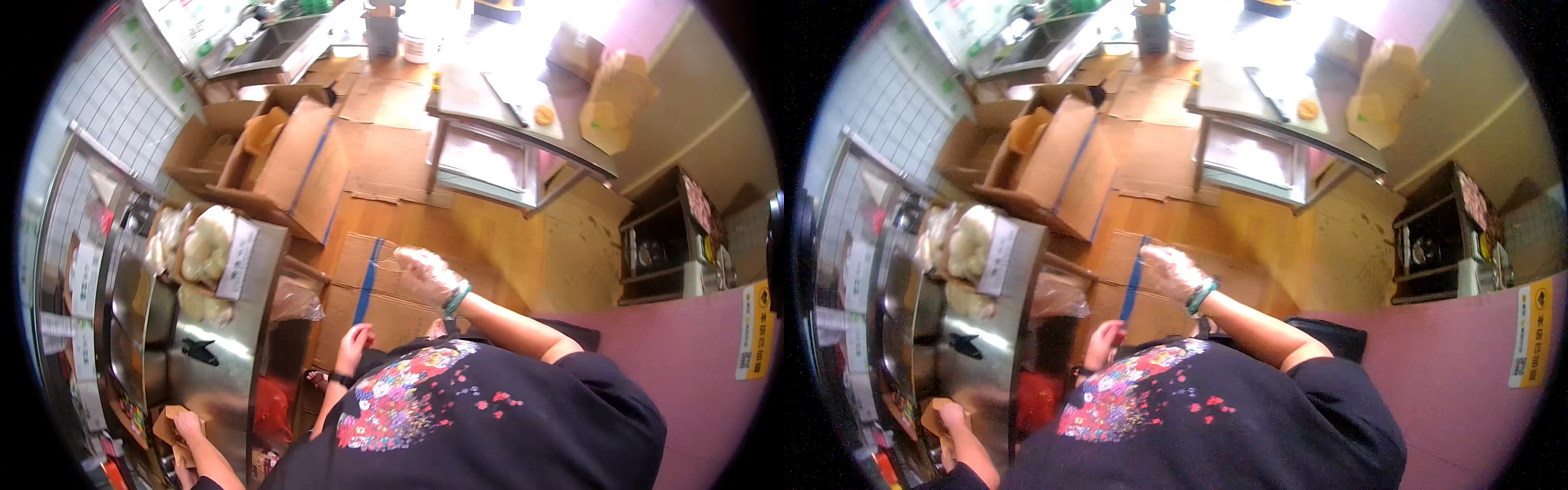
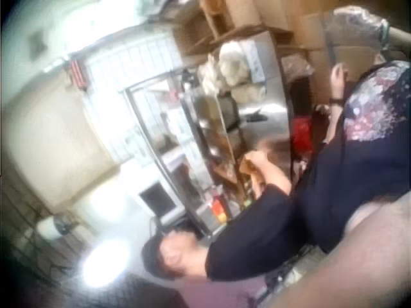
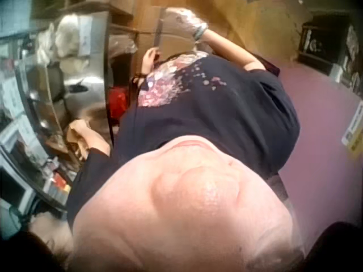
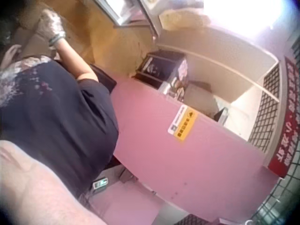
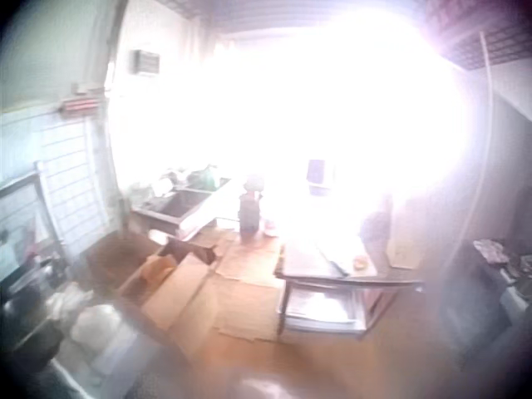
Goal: The person assembles food items into a paper cone, starting with lettuce, then adding fried items and french fries. They use tongs to transfer food from a deep fryer and containers to the cone, then hand the finished product to another person.
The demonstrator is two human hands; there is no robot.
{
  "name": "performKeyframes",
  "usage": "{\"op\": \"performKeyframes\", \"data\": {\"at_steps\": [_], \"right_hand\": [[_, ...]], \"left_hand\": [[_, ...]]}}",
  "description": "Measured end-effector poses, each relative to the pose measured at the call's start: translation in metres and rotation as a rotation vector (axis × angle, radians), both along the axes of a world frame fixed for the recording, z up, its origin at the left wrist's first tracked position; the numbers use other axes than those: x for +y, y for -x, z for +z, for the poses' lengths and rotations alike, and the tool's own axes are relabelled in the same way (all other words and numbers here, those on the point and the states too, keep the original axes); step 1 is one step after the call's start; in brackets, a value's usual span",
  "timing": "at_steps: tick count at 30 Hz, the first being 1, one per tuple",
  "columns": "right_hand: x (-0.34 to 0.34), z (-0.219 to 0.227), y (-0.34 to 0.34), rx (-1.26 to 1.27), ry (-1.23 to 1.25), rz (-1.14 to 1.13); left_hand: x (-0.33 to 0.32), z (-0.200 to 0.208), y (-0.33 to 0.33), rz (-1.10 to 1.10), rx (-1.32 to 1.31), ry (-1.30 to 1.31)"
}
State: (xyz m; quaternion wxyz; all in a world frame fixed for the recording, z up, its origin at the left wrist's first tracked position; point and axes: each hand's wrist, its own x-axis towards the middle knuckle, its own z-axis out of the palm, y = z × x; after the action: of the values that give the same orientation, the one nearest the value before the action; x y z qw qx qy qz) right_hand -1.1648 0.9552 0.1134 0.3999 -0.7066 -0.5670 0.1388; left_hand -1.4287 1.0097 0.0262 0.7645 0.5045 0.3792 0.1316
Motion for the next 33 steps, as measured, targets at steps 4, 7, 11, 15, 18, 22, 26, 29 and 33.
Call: {"op": "performKeyframes", "data": {"at_steps": [4,7,11,15,18,22,26,29,33], "right_hand": [[-0.076,0.013,-0.094,0.431,-0.058,-0.302],[-0.112,-0.003,-0.147,0.837,-0.316,-0.395],[-0.136,0.007,-0.193,0.883,-0.478,-0.663],[-0.163,0.006,-0.256,0.833,-0.542,-0.871],[-0.195,0.004,-0.309,0.867,-0.571,-1.053],[-0.208,0.016,-0.335,1.039,-0.589,-1.296],[-0.244,-0.007,-0.363,1.343,-0.842,-1.455],[-0.271,-0.012,-0.380,1.412,-0.951,-1.514],[-0.315,-0.032,-0.424,1.276,-1.113,-1.616]], "left_hand": [[-0.002,0.039,-0.169,-0.392,-0.176,-0.147],[-0.018,0.080,-0.278,-0.670,-0.217,-0.278],[-0.056,0.092,-0.392,-0.997,-0.383,-0.432],[-0.098,0.095,-0.488,-1.251,-0.501,-0.402],[-0.123,0.095,-0.560,-1.432,-0.626,-0.388],[-0.141,0.098,-0.614,-1.659,-0.636,-0.475],[-0.171,0.106,-0.657,-1.788,-0.742,-0.397],[-0.194,0.100,-0.684,-1.833,-0.804,-0.455],[-0.217,0.091,-0.727,-1.924,-0.679,-0.411]]}}
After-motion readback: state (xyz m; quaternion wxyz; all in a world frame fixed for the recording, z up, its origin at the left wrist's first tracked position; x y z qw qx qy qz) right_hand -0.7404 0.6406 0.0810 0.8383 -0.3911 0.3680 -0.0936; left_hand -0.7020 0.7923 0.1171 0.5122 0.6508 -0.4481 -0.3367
